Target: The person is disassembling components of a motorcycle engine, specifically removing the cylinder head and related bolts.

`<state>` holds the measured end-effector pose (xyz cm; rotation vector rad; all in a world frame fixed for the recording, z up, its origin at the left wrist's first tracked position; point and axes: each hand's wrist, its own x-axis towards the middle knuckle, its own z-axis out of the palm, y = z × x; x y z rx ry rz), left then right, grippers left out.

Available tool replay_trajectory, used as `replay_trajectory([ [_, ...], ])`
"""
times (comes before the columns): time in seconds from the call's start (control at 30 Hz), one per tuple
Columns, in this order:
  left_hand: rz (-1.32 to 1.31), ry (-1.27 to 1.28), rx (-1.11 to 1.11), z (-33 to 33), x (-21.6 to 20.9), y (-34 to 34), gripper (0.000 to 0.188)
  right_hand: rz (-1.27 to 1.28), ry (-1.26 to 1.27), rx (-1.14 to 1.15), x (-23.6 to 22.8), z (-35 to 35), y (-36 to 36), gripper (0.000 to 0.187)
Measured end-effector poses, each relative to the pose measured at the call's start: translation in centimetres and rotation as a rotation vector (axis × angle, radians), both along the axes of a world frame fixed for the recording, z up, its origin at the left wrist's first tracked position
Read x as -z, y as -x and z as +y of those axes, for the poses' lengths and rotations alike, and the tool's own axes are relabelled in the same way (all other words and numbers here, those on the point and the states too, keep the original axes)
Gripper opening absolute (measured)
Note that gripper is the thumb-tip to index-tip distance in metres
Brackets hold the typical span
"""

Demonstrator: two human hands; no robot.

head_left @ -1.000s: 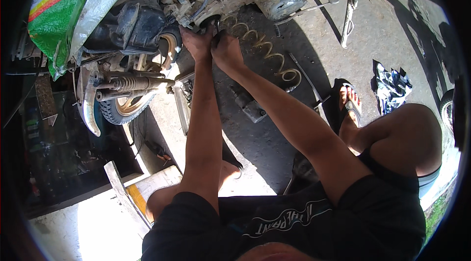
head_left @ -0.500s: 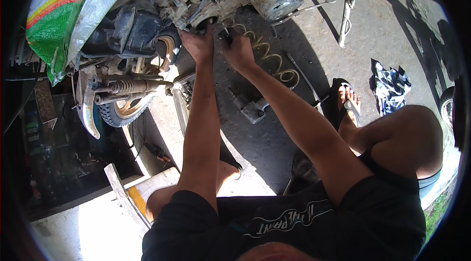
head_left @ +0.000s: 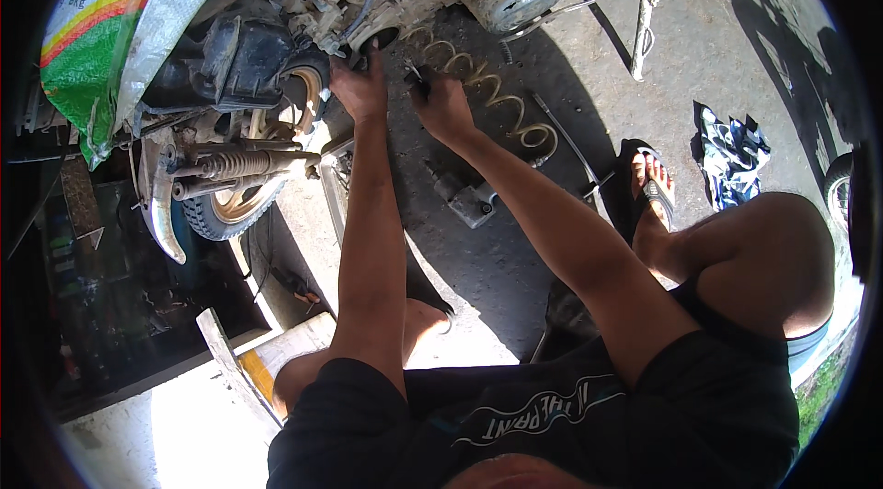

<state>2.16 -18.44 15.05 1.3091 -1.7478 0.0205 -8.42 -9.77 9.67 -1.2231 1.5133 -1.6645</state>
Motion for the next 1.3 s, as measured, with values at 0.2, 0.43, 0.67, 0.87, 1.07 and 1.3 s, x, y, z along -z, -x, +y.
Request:
replay_trajectory([
  [0.2,0.012,0.035,0.000,-0.8,1.1,-0.5,0.060,0.005,0.019,-0.014,0.3,0.1,-0.1,0.016],
  [0.43,-0.032,0.026,-0.055,-1.6,2.2,-0.9,0.067,0.026,-0.037,-0.034,0.6,-0.1,-0.3,0.018],
  [0.67,0.011,0.032,0.002,-0.1,0.7,-0.1,0.057,0.044,0.093,-0.069,-0.7,-0.7,0.0,0.034],
  [0.87,-0.026,0.018,-0.034,0.1,0.4,-0.1,0.052,-0.040,0.116,-0.155,-2.4,-2.9,0.3,0.044],
  [1.07,0.075,0.050,-0.012,-0.5,1.5,0.3,0.055,-0.042,0.031,-0.172,-2.8,-3.8,0.4,0.053],
  [1.3,0.289,0.098,0.033,-0.4,2.3,1.7,0.054,0.077,-0.022,-0.201,-1.7,-3.6,1.4,0.053],
])
